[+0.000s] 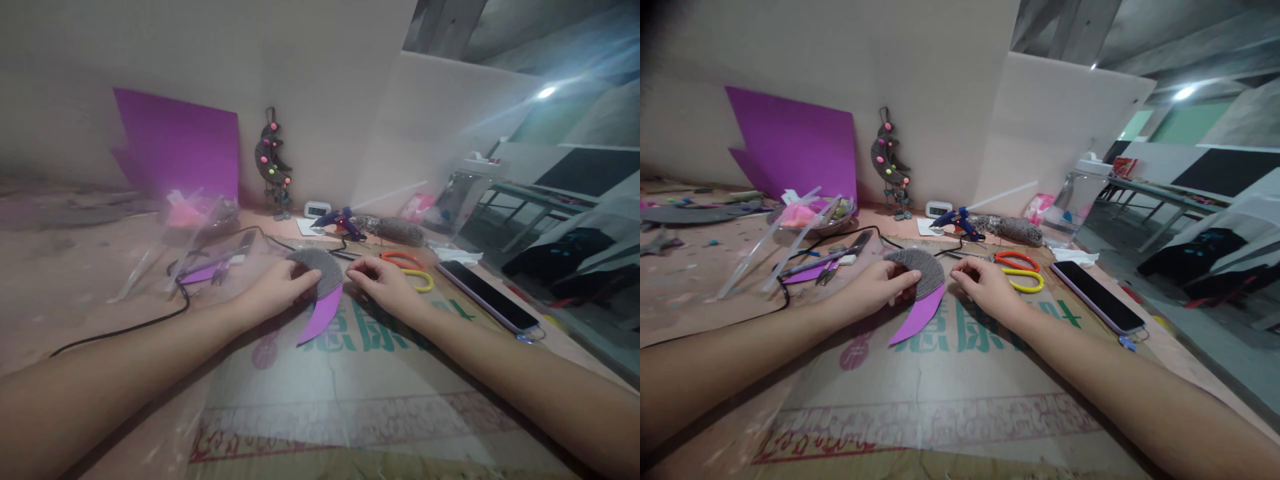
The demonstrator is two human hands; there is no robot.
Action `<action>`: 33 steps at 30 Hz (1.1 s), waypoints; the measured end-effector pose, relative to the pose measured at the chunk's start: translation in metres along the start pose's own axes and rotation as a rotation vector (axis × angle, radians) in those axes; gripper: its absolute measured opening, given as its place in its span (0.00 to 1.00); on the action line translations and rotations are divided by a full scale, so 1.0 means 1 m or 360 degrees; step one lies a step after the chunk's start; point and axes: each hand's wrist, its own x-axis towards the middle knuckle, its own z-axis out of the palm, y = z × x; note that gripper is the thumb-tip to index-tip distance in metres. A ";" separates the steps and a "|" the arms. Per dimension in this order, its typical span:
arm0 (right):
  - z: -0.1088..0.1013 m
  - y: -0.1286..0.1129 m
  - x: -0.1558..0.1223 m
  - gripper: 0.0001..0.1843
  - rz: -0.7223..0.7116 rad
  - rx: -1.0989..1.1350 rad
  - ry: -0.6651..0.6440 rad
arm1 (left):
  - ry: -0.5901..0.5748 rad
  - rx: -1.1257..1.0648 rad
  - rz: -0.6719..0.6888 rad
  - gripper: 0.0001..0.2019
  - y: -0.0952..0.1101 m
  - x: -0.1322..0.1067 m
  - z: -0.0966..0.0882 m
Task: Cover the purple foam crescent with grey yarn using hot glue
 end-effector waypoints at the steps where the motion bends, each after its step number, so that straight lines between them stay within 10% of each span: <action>1: 0.000 -0.001 0.000 0.10 -0.0004 -0.0004 -0.0020 | -0.0004 -0.0011 -0.0004 0.20 0.001 0.000 0.000; 11: -0.004 -0.012 -0.003 0.16 -0.0144 -0.0041 0.0158 | -0.0006 -0.0030 -0.0076 0.19 0.006 -0.003 -0.001; 20: 0.004 -0.024 -0.012 0.16 0.0040 0.0228 -0.0216 | -0.0054 -0.0023 0.0080 0.20 0.008 -0.007 0.001; 33: 0.003 -0.027 -0.014 0.16 -0.0021 0.0195 -0.0122 | -0.0084 0.0618 0.0271 0.16 0.016 -0.014 0.006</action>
